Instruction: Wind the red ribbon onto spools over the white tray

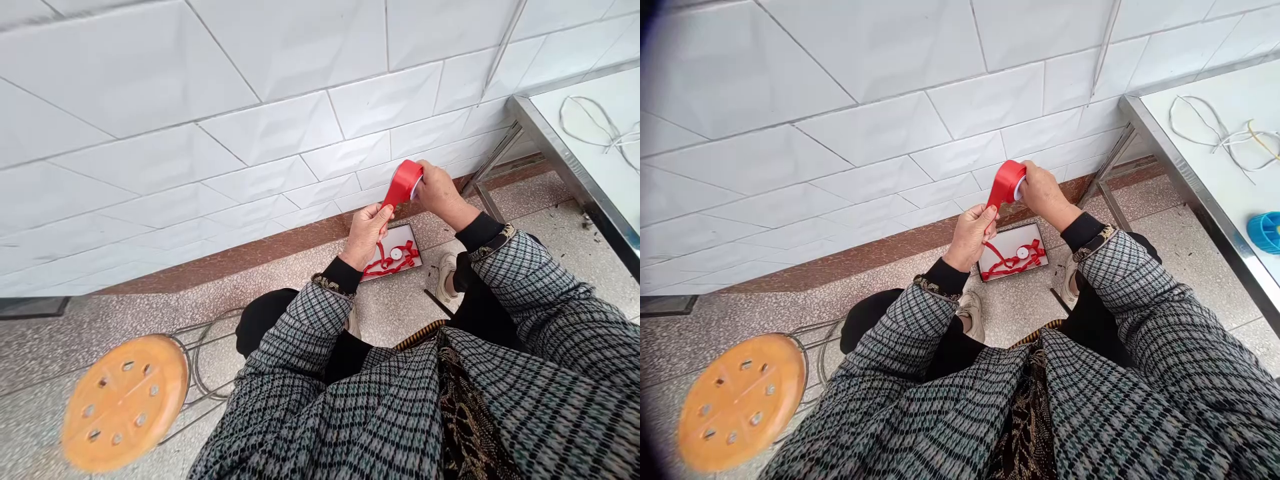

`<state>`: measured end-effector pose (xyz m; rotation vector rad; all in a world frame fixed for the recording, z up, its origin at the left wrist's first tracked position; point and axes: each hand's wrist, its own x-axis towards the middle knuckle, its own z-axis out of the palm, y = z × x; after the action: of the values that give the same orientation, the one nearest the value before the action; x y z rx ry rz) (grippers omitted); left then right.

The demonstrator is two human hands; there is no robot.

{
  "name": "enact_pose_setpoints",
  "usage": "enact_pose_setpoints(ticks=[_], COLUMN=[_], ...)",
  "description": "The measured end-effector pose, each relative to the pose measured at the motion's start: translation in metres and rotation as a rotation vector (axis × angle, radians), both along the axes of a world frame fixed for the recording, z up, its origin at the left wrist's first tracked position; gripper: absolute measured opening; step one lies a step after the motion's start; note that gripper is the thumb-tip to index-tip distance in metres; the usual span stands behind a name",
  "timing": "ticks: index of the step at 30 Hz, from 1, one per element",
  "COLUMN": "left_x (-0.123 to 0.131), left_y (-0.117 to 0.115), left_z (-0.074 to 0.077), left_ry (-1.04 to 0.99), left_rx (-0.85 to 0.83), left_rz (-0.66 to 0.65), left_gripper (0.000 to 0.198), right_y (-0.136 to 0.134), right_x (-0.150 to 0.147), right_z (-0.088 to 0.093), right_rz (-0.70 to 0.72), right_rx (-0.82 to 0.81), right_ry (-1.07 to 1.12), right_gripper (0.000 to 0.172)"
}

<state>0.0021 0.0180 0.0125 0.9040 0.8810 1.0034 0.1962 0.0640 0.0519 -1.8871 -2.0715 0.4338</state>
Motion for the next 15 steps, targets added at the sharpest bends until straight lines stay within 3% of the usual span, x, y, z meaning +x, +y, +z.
enact_pose_setpoints(ticks=[5,9,15], left_x=[0.003,0.004,0.003], left_y=[-0.009,-0.011,-0.007], left_z=[0.001,0.0,-0.008], left_ry=[-0.016,0.042,0.134], left_rx=[0.034,0.041,0.058], left_rz=[-0.017,-0.023,0.003], left_gripper=[0.053,0.05,0.043], right_y=[0.006,0.006,-0.005], right_x=[0.005,-0.002,-0.016], right_z=[-0.003,-0.004,0.002], right_rz=[-0.188,-0.203,-0.202], right_rx=[-0.13,-0.323,-0.571], right_ry=[0.369,0.735,1.028], right_gripper=[0.032,0.01,0.027])
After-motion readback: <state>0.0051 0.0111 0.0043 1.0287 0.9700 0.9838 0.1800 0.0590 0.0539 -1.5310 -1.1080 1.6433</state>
